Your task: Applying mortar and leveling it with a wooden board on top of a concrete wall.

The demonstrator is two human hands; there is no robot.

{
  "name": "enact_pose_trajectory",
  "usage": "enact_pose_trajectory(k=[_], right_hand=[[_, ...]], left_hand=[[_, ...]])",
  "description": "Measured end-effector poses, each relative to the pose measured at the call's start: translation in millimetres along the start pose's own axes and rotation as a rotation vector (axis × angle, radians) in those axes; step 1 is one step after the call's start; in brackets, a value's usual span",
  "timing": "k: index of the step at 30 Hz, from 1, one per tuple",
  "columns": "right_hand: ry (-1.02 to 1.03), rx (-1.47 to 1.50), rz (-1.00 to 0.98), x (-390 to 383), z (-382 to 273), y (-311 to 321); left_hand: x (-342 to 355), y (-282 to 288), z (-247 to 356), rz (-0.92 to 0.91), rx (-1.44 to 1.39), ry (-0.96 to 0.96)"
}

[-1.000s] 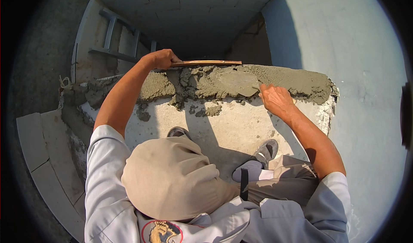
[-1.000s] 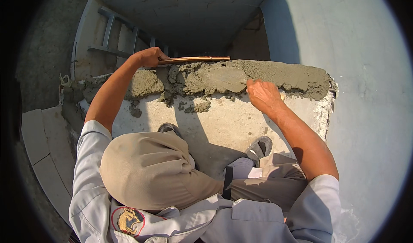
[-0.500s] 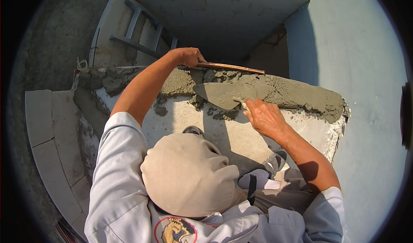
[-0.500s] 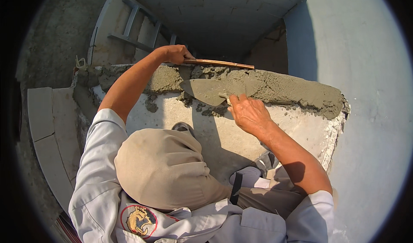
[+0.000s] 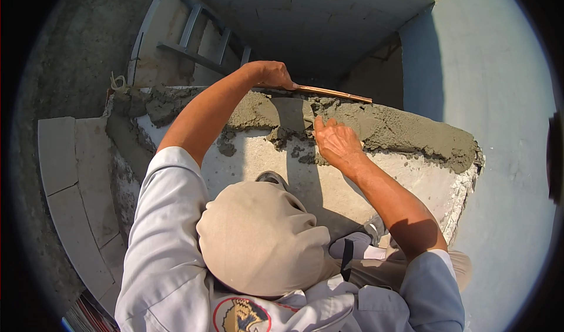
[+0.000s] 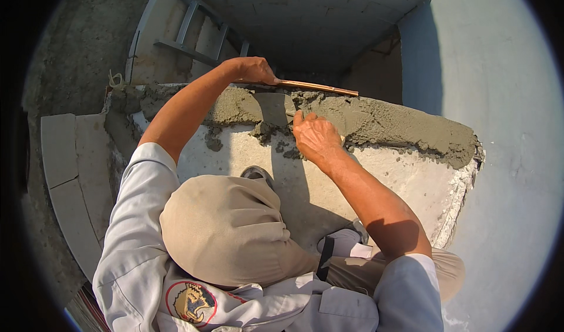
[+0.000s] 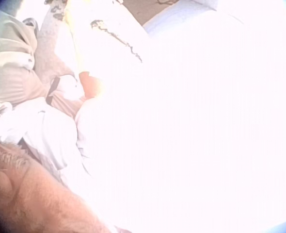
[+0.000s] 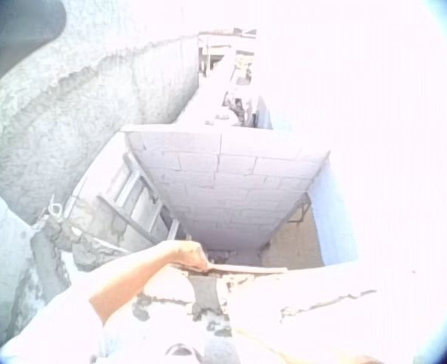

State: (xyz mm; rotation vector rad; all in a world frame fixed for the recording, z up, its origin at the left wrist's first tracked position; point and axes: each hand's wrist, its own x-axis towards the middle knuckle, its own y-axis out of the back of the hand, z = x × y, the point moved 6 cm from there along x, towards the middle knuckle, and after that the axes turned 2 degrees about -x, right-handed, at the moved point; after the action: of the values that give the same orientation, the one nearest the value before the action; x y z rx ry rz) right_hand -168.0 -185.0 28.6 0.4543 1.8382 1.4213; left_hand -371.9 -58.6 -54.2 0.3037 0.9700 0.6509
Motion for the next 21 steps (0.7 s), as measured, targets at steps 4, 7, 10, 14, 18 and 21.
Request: enact_pose_trajectory(k=[4,7,10,14,18,21], right_hand=[[-0.048,0.005,0.005,7,0,-7],[0.011,0.007,0.072,6,-15,4],[0.054,-0.037,0.051,-6,4,12],[-0.020,-0.012,-0.024,8,9,10],[-0.008,0.084,-0.001,12,-8,12],[-0.072,0.058,-0.015,-15,25,8]], left_hand=[[7,0,9,0.014,0.063,0.024],[4,0,-14,0.046,0.058,-0.010],[2,0,-3,0.037,0.010,-0.002],[-1,3,16,0.004,0.008,0.067],[1,-2,-28,0.077,-0.003,0.004],[2,1,-2,-0.004,-0.040,0.058]])
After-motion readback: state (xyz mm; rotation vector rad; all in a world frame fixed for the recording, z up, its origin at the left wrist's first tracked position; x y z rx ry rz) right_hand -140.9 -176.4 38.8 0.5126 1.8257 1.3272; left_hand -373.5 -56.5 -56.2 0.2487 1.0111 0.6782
